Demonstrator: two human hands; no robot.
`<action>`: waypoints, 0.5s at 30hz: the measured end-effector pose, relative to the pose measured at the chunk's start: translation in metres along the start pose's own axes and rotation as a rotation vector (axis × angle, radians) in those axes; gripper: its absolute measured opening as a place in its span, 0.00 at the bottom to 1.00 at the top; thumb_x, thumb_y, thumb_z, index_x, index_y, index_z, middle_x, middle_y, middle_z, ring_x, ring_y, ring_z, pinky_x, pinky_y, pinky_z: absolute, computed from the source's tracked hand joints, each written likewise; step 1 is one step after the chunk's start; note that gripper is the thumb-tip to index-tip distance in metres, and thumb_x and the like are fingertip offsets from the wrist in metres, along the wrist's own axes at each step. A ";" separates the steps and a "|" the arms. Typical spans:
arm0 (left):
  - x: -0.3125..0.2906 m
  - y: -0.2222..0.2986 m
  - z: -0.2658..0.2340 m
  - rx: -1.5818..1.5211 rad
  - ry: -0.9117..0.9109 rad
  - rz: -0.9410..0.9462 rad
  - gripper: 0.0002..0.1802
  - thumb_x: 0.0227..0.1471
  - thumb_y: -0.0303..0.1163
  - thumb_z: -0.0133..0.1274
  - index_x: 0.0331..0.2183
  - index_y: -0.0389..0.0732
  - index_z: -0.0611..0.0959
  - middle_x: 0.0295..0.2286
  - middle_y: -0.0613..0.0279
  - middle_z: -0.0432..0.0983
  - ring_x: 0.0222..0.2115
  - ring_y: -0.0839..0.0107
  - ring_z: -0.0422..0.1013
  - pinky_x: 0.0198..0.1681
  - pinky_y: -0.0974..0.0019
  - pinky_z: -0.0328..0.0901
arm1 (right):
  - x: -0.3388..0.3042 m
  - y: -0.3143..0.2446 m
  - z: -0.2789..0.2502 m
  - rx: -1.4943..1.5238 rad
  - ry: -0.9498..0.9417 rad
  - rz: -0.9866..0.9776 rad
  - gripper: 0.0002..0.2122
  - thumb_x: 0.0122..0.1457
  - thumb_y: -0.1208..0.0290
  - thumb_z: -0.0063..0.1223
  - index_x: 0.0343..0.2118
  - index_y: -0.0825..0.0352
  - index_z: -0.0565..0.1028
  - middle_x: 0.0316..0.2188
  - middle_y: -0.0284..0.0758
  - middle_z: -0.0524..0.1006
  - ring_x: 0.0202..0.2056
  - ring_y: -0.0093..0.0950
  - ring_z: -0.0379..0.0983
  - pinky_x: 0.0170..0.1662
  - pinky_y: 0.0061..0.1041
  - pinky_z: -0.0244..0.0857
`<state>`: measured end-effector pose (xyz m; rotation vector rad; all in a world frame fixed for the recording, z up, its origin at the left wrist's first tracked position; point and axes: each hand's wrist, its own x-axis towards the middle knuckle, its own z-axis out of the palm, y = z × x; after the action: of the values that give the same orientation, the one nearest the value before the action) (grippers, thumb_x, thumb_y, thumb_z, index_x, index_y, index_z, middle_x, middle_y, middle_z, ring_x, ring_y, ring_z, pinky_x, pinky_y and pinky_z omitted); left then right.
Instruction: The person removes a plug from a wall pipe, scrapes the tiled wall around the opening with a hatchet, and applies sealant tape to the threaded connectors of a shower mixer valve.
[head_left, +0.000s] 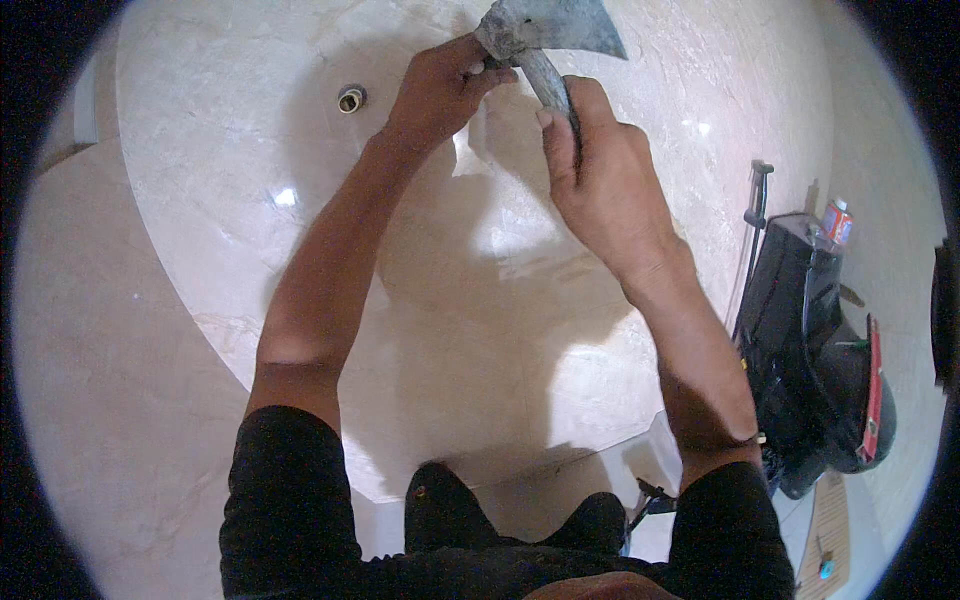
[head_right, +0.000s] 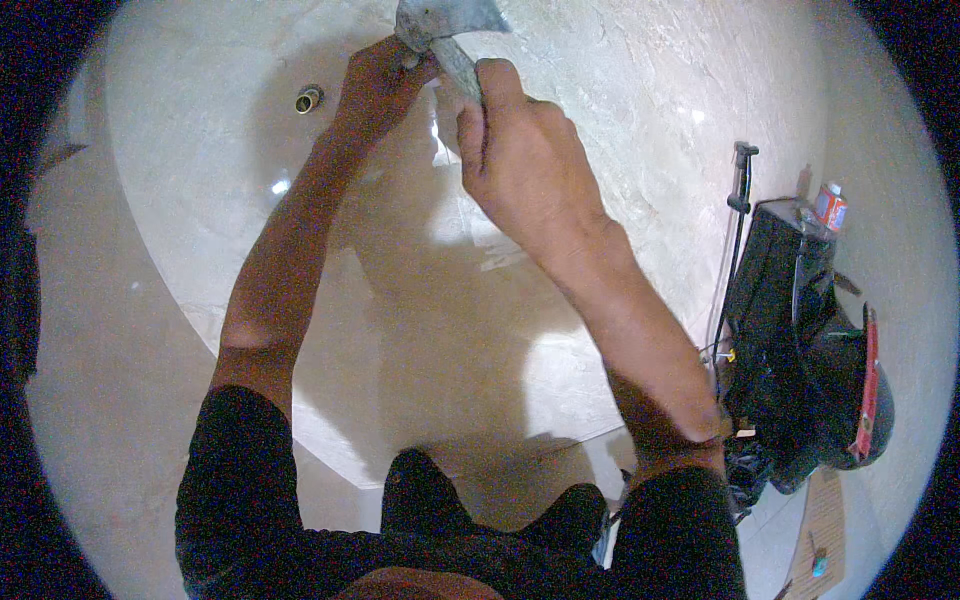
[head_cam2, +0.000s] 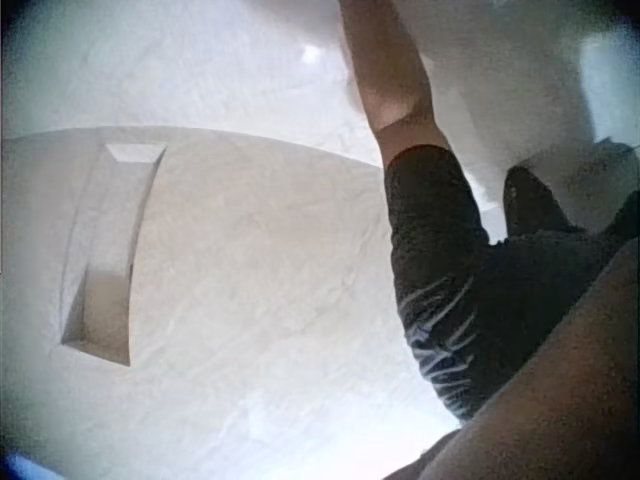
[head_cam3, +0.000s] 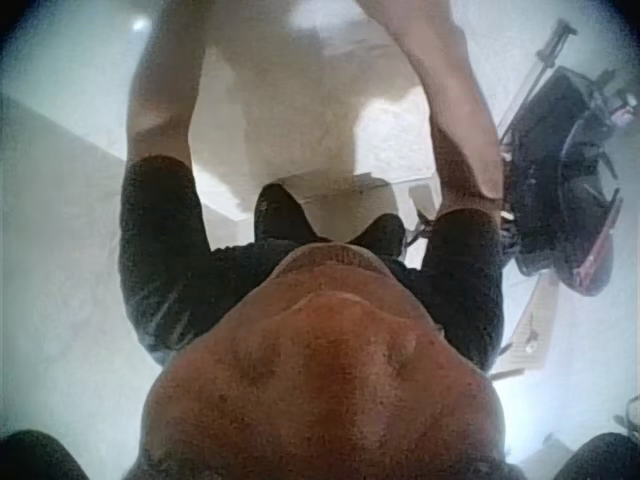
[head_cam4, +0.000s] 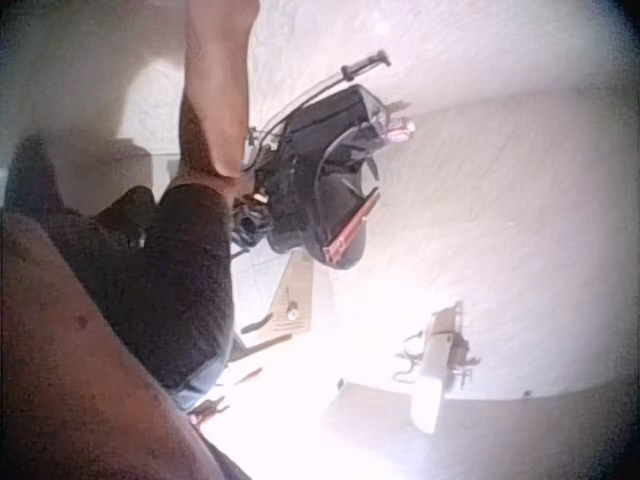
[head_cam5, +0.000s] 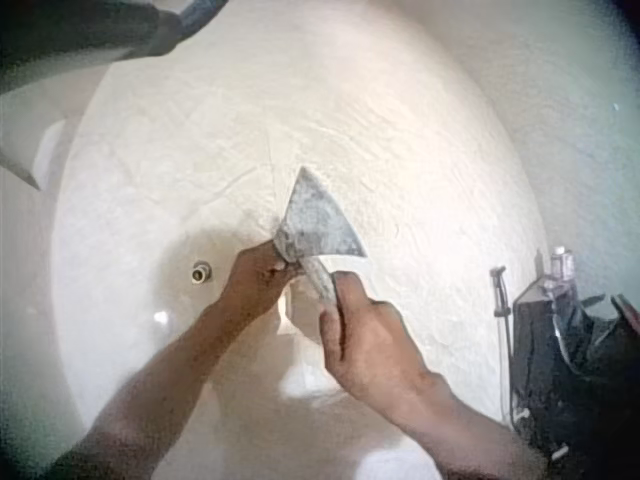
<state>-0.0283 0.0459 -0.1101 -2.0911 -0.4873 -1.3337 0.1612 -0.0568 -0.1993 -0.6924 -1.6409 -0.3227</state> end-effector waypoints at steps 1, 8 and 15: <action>-0.003 -0.004 -0.001 0.009 -0.003 0.006 0.17 0.52 0.36 0.65 0.43 0.40 0.84 0.37 0.52 0.83 0.37 0.58 0.81 0.42 0.62 0.74 | -0.002 -0.004 0.000 0.008 0.008 -0.002 0.12 0.66 0.71 0.47 0.47 0.71 0.67 0.26 0.60 0.77 0.32 0.61 0.75 0.32 0.54 0.68; 0.007 0.033 -0.032 0.031 0.124 -0.032 0.15 0.53 0.35 0.64 0.43 0.41 0.84 0.32 0.54 0.84 0.32 0.63 0.81 0.37 0.64 0.74 | -0.046 -0.012 -0.028 0.416 0.256 0.028 0.14 0.73 0.62 0.39 0.50 0.69 0.68 0.19 0.25 0.66 0.15 0.13 0.59 0.16 0.15 0.53; 0.011 0.016 -0.043 -0.220 0.093 -0.088 0.08 0.59 0.31 0.58 0.40 0.41 0.86 0.33 0.70 0.83 0.30 0.76 0.72 0.36 0.69 0.69 | -0.065 0.004 -0.029 0.555 0.217 0.191 0.14 0.74 0.62 0.39 0.50 0.69 0.67 0.18 0.26 0.66 0.14 0.15 0.60 0.16 0.17 0.54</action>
<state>-0.0431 0.0052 -0.0920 -2.1921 -0.4130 -1.5909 0.1901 -0.0865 -0.2569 -0.3698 -1.3553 0.1901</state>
